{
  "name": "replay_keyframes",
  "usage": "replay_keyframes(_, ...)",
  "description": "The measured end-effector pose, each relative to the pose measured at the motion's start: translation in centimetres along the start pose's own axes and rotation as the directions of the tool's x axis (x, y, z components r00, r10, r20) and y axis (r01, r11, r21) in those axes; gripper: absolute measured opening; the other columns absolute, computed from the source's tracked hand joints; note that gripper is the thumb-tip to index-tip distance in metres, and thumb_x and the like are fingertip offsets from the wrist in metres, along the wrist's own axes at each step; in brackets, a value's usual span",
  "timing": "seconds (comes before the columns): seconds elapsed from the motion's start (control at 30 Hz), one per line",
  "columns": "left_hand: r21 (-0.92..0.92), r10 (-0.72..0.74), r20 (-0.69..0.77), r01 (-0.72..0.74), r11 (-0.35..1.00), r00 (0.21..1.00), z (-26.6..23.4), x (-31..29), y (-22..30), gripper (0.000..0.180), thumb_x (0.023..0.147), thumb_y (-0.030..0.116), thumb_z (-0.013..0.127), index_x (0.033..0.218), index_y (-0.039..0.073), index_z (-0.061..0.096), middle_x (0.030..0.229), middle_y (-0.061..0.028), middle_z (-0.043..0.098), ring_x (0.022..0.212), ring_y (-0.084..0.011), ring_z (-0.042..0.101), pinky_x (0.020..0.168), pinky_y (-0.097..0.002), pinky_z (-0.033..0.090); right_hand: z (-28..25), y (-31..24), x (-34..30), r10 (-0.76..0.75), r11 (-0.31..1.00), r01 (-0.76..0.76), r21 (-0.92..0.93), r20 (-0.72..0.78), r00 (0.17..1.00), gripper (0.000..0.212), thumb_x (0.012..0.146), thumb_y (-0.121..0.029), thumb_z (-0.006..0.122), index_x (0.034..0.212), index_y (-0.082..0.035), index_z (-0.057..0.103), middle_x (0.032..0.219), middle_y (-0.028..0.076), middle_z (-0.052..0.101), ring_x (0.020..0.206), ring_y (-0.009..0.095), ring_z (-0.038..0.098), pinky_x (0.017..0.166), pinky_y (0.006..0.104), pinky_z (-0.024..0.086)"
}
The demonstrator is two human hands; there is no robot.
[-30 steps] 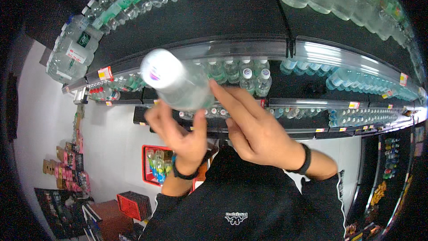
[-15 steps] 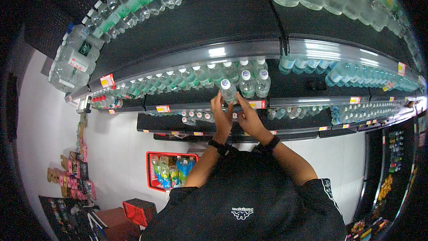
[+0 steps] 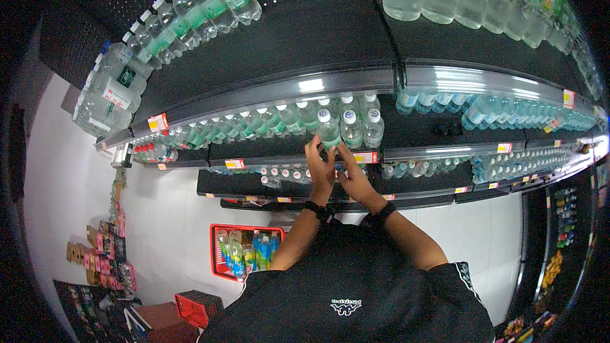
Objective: The person picks up several bottles of water and sports drinks one at a time and places them onto a shelf.
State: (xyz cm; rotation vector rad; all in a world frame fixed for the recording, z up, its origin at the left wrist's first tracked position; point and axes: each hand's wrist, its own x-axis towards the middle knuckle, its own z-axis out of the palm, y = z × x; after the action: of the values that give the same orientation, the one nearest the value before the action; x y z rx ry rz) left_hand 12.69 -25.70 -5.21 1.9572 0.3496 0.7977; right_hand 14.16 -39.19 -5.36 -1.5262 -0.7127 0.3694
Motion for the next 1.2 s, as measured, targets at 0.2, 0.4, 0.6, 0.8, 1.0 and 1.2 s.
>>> replay_keyframes(0.2,-0.017,0.035,-0.011,-0.035,0.999,0.999,0.7,0.6,0.5,0.054,0.100,0.029,0.062,0.142,-0.001,0.046,0.127,-0.0192,0.051,0.117,-0.0346,0.056,0.098,-0.0428,0.048,0.1,0.7,0.4,-0.064,0.998,0.065,0.026,-0.011,0.998,0.086,0.085,0.012,0.057,0.160,-0.005,0.020,0.165,0.016,0.023,0.153,0.029,0.024,0.122,0.0379,0.023)
replay_keyframes(0.4,-0.043,-0.012,0.004,0.012,0.999,1.000,0.0,0.0,0.6,0.048,0.100,0.021,0.063,0.140,0.000,0.047,0.128,-0.0177,0.052,0.120,-0.0336,0.056,0.101,-0.0431,0.049,0.6,0.6,-1.0,0.056,0.995,-0.049,-0.091,0.078,0.995,0.071,0.088,0.008,0.056,0.154,0.001,0.031,0.157,0.021,0.037,0.147,0.031,0.035,0.119,0.0393,0.029)
replay_keyframes(0.6,-0.184,0.098,-0.084,-0.112,0.977,0.992,-2.1,-1.0,3.3,0.021,0.099,0.002,0.055,0.120,0.000,0.058,0.113,-0.0129,0.061,0.100,-0.0223,0.062,0.083,-0.0328,0.051,0.1,-2.5,-2.1,0.216,0.971,-0.238,0.016,0.371,0.903,0.035,0.101,-0.008,0.052,0.133,0.005,0.055,0.127,0.019,0.066,0.120,0.028,0.062,0.103,0.0367,0.046)
replay_keyframes(0.8,-0.319,0.194,-0.152,-0.234,0.918,0.969,-10.7,3.9,12.2,0.014,0.096,-0.004,0.051,0.092,0.000,0.064,0.092,-0.0088,0.067,0.081,-0.0157,0.063,0.074,-0.0285,0.051,-2.8,-18.3,1.1,0.021,0.998,-0.045,0.035,0.495,0.869,0.027,0.104,-0.011,0.051,0.126,0.000,0.062,0.112,0.012,0.072,0.107,0.022,0.069,0.093,0.0328,0.053)
replay_keyframes(1.0,-0.319,0.483,-0.165,-0.510,0.799,0.860,-19.2,12.3,21.1,0.020,0.102,0.013,0.047,0.101,-0.001,0.061,0.097,-0.0134,0.066,0.086,-0.0182,0.065,0.079,-0.0310,0.053,-5.9,-33.0,3.7,-0.165,0.981,0.193,-0.034,0.384,0.908,0.029,0.096,-0.011,0.052,0.117,0.001,0.067,0.110,0.016,0.072,0.100,0.024,0.072,0.088,0.0346,0.056)
replay_keyframes(1.2,-0.266,0.408,0.115,-0.368,0.891,0.906,-22.2,23.7,24.4,0.039,0.102,0.020,0.048,0.135,0.002,0.055,0.136,-0.0141,0.059,0.119,-0.0230,0.060,0.095,-0.0368,0.051,-3.7,-40.2,15.0,-0.388,0.710,0.495,-0.501,0.309,0.868,0.030,0.096,-0.021,0.056,0.113,0.002,0.064,0.083,0.018,0.069,0.073,0.023,0.067,0.068,0.0355,0.052)
